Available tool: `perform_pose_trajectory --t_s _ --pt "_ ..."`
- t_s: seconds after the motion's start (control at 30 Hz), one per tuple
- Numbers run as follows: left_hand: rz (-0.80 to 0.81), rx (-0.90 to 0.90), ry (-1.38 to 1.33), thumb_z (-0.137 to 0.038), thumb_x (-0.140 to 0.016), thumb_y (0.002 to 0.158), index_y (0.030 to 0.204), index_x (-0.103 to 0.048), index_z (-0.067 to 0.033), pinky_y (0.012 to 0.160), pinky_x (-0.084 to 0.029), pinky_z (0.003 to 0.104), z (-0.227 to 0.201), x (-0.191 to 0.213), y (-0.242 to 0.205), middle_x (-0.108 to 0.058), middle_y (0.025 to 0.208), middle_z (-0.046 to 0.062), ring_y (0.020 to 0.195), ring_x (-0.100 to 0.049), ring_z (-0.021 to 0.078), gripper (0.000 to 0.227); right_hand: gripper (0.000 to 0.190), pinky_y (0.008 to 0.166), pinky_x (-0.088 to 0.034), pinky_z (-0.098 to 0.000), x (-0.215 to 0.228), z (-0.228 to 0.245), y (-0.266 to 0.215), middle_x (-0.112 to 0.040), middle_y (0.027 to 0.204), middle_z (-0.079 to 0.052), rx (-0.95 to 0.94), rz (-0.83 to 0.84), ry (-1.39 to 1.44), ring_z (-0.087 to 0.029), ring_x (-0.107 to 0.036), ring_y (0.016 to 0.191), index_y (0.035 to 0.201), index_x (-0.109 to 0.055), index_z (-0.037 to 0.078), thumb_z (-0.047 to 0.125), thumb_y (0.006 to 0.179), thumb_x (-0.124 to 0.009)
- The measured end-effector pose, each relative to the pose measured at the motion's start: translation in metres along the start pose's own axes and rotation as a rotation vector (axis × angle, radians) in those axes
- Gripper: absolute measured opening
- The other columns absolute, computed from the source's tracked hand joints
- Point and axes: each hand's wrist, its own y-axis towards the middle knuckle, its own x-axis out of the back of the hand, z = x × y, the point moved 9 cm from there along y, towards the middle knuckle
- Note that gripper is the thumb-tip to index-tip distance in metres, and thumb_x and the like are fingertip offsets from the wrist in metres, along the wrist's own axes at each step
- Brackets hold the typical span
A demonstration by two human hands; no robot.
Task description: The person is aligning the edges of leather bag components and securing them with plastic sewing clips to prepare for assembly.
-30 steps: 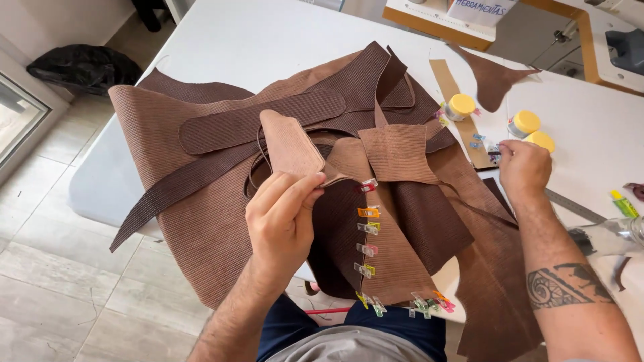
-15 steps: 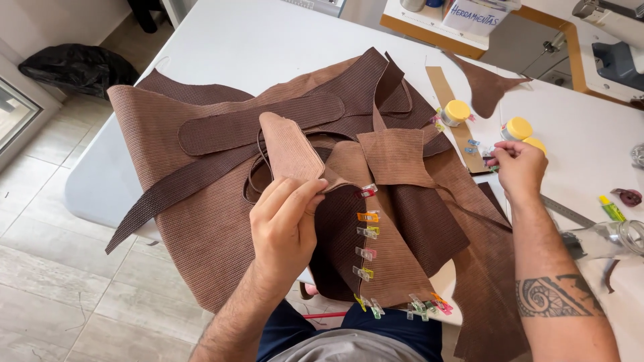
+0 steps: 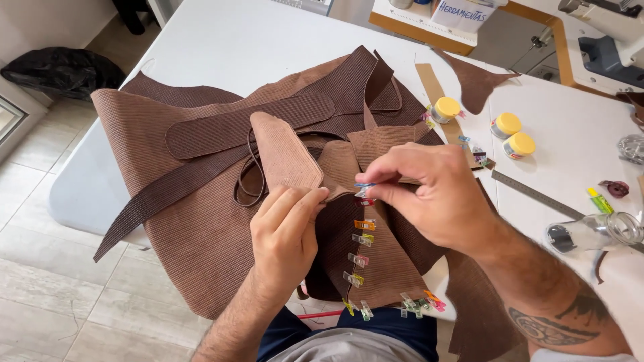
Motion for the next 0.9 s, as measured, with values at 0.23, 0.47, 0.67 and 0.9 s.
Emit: perform_pose_trajectory --t_s 0.23,0.47,0.67,0.9 --pt "0.015 -0.024 0.007 0.006 -0.048 0.103 0.105 -0.067 0.0083 0.071 -0.052 0.039 -0.007 -0.001 0.005 -0.067 0.088 0.015 0.073 -0.06 0.0293 0.019 0.043 0.097 -0.056 -0.0394 -0.023 0.01 -0.009 -0.075 0.117 -0.011 0.235 0.063 -0.191 -0.027 -0.072 0.107 0.117 -0.069 0.001 0.021 0.083 -0.086" --pt "-0.059 0.131 0.037 -0.002 -0.068 0.099 0.099 -0.066 0.0028 0.082 -0.055 0.036 0.012 -0.001 -0.016 -0.072 0.092 0.013 0.082 -0.068 0.0279 0.005 0.012 0.076 -0.055 -0.028 0.12 -0.256 -0.054 -0.078 0.097 -0.007 -0.284 -0.545 -0.271 -0.015 -0.068 0.085 0.108 -0.079 0.005 0.008 0.096 -0.076" --pt "-0.143 0.221 0.085 -0.003 -0.079 0.092 0.095 -0.071 0.0006 0.08 -0.056 0.034 0.016 0.005 -0.017 -0.071 0.087 0.012 0.08 -0.069 0.0241 0.01 0.029 0.096 -0.051 -0.043 0.12 -0.467 -0.18 -0.076 0.114 -0.013 -0.908 -0.042 -0.719 -0.038 -0.067 0.108 0.118 -0.08 0.021 0.018 0.094 -0.063" --pt "-0.133 0.209 -0.085 0.0 -0.077 0.091 0.095 -0.072 0.0002 0.075 -0.058 0.03 0.018 0.001 -0.011 -0.072 0.089 0.01 0.079 -0.069 0.0217 0.006 0.023 0.092 -0.052 -0.0349 0.121 -0.444 -0.205 -0.076 0.096 -0.012 -0.877 -0.272 -0.584 -0.026 -0.068 0.091 0.113 -0.081 0.008 0.018 0.093 -0.082"
